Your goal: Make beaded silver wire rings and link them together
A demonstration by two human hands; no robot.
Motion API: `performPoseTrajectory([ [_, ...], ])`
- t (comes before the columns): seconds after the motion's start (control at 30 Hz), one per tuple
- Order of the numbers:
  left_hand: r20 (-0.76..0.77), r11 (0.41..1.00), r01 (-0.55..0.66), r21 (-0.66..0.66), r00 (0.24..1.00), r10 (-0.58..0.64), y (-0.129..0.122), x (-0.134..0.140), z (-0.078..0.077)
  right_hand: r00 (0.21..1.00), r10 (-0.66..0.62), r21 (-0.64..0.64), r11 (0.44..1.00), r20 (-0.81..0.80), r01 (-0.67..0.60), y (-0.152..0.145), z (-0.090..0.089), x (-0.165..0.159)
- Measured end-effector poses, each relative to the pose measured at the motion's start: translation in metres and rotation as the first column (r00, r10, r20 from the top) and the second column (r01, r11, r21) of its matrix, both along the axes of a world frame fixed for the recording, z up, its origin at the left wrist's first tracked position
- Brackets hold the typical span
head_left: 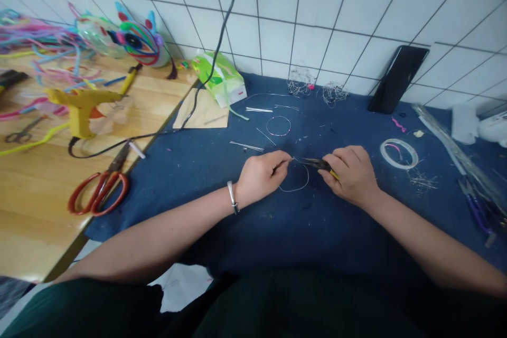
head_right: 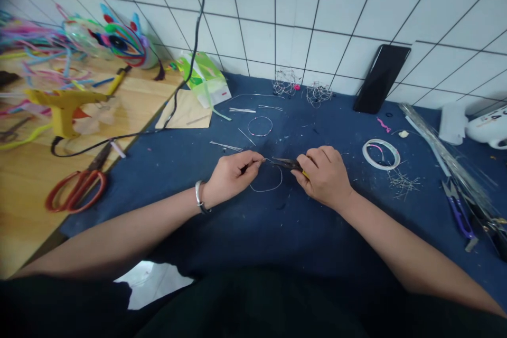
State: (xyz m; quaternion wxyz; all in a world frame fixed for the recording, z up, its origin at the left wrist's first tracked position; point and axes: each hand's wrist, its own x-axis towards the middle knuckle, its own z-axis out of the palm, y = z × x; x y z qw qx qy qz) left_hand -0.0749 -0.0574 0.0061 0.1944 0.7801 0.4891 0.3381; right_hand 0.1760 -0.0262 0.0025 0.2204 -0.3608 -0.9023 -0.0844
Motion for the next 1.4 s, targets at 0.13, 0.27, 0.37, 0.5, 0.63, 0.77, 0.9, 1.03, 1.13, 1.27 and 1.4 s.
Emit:
performPoseTrajectory([
  [0.13,-0.062,0.985,0.089,0.147,0.995,-0.08,0.002,-0.004,-0.006,0.992,-0.007,-0.177,0.984,-0.125,-0.015,-0.002,0.0,-0.004],
  [0.27,-0.005,0.964,0.106,0.245,0.994,-0.108,0.005,-0.005,-0.008,0.961,-0.098,-0.529,0.847,-0.258,-0.056,-0.006,0.005,-0.008],
  [0.37,0.023,0.962,0.114,0.248,0.992,-0.123,0.005,-0.005,-0.006,0.957,-0.084,-0.637,0.762,-0.276,-0.117,-0.01,0.01,-0.011],
  [0.5,0.011,0.963,0.122,0.242,0.992,-0.129,0.005,-0.005,-0.006,0.963,-0.036,-0.631,0.761,-0.269,-0.148,-0.012,0.012,-0.014],
  [0.63,-0.014,0.959,0.125,0.256,0.992,-0.125,0.005,-0.005,-0.007,0.965,0.018,-0.56,0.811,-0.261,-0.166,-0.012,0.007,-0.014],
  [0.77,-0.034,0.954,0.13,0.272,0.992,-0.125,0.005,-0.004,-0.008,0.964,0.039,-0.495,0.852,-0.264,-0.17,-0.013,0.004,-0.015],
  [0.9,-0.033,0.957,0.126,0.262,0.992,-0.122,0.005,-0.004,-0.009,0.965,0.039,-0.456,0.876,-0.258,-0.157,-0.013,0.003,-0.015],
  [1.03,0.015,0.965,0.124,0.233,0.991,-0.131,0.004,-0.002,-0.007,0.969,0.039,-0.43,0.891,-0.243,-0.144,-0.013,0.003,-0.014],
  [1.13,0.136,0.986,0.119,0.115,0.982,-0.135,0.001,0.001,-0.004,0.972,0.055,-0.399,0.905,-0.229,-0.145,-0.012,0.002,-0.013],
  [1.27,0.266,0.983,0.156,-0.093,0.956,-0.127,-0.002,0.004,0.003,0.979,0.074,-0.312,0.941,-0.192,-0.132,-0.011,0.001,-0.012],
  [1.4,0.226,0.99,0.118,-0.077,0.969,-0.098,-0.002,0.005,0.007,0.991,0.068,-0.244,0.965,-0.112,-0.094,-0.013,0.001,-0.012],
])
